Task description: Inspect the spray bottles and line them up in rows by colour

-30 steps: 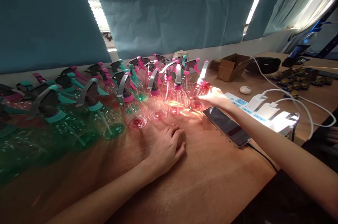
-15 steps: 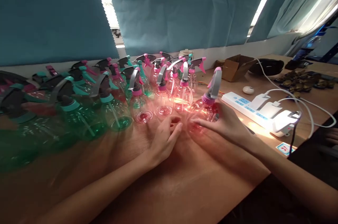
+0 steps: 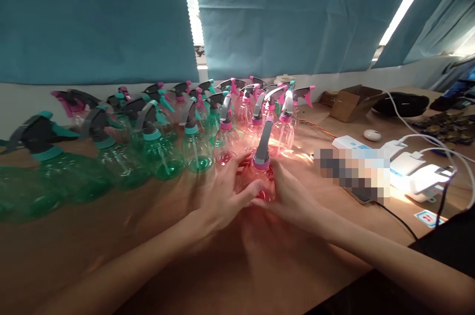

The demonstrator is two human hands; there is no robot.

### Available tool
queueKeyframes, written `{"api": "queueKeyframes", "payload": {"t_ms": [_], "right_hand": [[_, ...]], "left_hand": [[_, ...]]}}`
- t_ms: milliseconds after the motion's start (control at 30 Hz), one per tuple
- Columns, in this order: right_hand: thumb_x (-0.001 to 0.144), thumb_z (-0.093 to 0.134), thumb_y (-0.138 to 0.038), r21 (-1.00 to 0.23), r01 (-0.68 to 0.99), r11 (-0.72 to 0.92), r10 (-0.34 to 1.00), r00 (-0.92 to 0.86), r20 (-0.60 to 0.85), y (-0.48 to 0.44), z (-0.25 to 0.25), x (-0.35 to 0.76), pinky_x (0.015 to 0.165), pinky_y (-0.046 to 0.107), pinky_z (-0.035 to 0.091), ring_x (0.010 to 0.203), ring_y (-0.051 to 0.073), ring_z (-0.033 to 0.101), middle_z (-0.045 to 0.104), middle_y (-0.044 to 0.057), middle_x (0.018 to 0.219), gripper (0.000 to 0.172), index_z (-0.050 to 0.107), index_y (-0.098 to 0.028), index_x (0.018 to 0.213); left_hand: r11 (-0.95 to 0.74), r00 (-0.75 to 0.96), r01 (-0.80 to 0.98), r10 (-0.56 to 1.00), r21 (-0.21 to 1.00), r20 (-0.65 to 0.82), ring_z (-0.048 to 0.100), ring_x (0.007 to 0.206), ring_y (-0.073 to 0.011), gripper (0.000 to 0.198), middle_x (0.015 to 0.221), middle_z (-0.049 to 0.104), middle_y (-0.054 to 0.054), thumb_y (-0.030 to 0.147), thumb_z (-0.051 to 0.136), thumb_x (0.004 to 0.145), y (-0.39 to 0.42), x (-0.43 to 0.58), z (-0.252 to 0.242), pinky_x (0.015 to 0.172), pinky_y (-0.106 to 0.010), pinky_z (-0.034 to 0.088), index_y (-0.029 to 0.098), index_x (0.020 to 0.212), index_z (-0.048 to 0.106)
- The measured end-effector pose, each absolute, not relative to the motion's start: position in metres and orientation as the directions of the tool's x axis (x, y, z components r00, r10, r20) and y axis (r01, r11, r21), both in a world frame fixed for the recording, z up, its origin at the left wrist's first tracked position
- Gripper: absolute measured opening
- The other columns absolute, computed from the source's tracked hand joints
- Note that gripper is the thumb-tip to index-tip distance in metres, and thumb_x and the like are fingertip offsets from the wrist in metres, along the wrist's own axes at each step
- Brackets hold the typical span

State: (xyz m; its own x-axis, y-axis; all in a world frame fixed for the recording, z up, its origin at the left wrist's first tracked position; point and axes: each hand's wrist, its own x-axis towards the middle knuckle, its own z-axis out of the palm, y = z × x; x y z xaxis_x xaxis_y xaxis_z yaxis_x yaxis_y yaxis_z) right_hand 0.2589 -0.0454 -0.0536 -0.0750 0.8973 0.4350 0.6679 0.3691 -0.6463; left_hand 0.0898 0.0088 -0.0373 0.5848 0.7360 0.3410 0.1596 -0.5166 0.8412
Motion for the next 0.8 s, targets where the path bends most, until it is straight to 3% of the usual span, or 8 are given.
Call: {"api": "queueKeyframes", "payload": {"t_ms": [100, 233, 333, 467, 600, 800], "right_hand": [[0.074, 0.076, -0.044, -0.713, 0.542, 0.445, 0.893, -0.211, 0.397, -0.049, -0.054, 0.236, 0.084, 0.051, 0.053, 0.111, 0.034, 0.058, 0.055, 0.011, 0.128, 0.089, 0.019, -0.031, 0.141], [0.076, 0.076, -0.038, -0.719, 0.455, 0.525, 0.851, -0.307, 0.427, -0.051, -0.058, 0.207, 0.100, 0.053, 0.044, 0.132, 0.034, 0.042, 0.037, 0.013, 0.148, 0.102, 0.002, -0.034, 0.147], [0.078, 0.074, -0.035, -0.759, 0.384, 0.526, 0.841, -0.365, 0.398, -0.051, -0.060, 0.185, 0.098, 0.051, 0.047, 0.126, 0.032, 0.048, 0.044, 0.014, 0.141, 0.105, -0.004, -0.031, 0.148], [0.075, 0.077, -0.037, -0.803, 0.284, 0.524, 0.808, -0.463, 0.363, -0.050, -0.055, 0.161, 0.097, 0.048, 0.048, 0.120, 0.030, 0.053, 0.052, 0.013, 0.133, 0.103, 0.006, -0.027, 0.149], [0.069, 0.081, -0.043, -0.779, 0.339, 0.527, 0.801, -0.505, 0.322, -0.046, -0.049, 0.144, 0.094, 0.049, 0.049, 0.116, 0.032, 0.055, 0.056, 0.012, 0.126, 0.092, 0.027, -0.023, 0.141], [0.067, 0.081, -0.048, -0.768, 0.362, 0.528, 0.788, -0.546, 0.285, -0.038, -0.046, 0.136, 0.094, 0.048, 0.049, 0.115, 0.032, 0.056, 0.056, 0.012, 0.127, 0.092, 0.030, -0.022, 0.139]], "left_hand": [[-0.553, 0.603, 0.231, 0.727, 0.800, 0.329, 0.059, 0.114, -0.0291, 0.049, 0.124, 0.062, -0.009, 0.038, 0.064, 0.084, 0.004, 0.072, -0.023, 0.099, -0.048, 0.046, 0.022, 0.128, 0.049], [-0.595, 0.588, 0.338, 0.738, 0.729, 0.330, 0.059, 0.110, -0.0300, 0.043, 0.121, 0.063, -0.010, 0.039, 0.063, 0.084, -0.007, 0.043, -0.012, 0.096, -0.049, 0.046, 0.021, 0.123, 0.053], [-0.567, 0.549, 0.402, 0.778, 0.719, 0.307, 0.059, 0.108, -0.0297, 0.041, 0.118, 0.064, -0.009, 0.041, 0.061, 0.086, -0.014, 0.018, -0.011, 0.093, -0.048, 0.047, 0.022, 0.122, 0.054], [-0.495, 0.450, 0.420, 0.842, 0.761, 0.299, 0.062, 0.104, -0.0260, 0.041, 0.114, 0.065, -0.005, 0.035, 0.064, 0.083, -0.023, -0.010, -0.007, 0.089, -0.043, 0.051, 0.025, 0.121, 0.053], [-0.443, 0.362, 0.343, 0.876, 0.829, 0.318, 0.064, 0.092, -0.0209, 0.043, 0.103, 0.065, -0.005, 0.033, 0.063, 0.082, -0.024, -0.024, 0.007, 0.078, -0.036, 0.053, 0.022, 0.122, 0.050], [-0.508, 0.325, 0.313, 0.851, 0.803, 0.412, 0.060, 0.092, -0.0188, 0.036, 0.108, 0.062, -0.004, 0.030, 0.061, 0.083, -0.014, -0.025, 0.012, 0.076, -0.031, 0.050, 0.022, 0.117, 0.053]]}}
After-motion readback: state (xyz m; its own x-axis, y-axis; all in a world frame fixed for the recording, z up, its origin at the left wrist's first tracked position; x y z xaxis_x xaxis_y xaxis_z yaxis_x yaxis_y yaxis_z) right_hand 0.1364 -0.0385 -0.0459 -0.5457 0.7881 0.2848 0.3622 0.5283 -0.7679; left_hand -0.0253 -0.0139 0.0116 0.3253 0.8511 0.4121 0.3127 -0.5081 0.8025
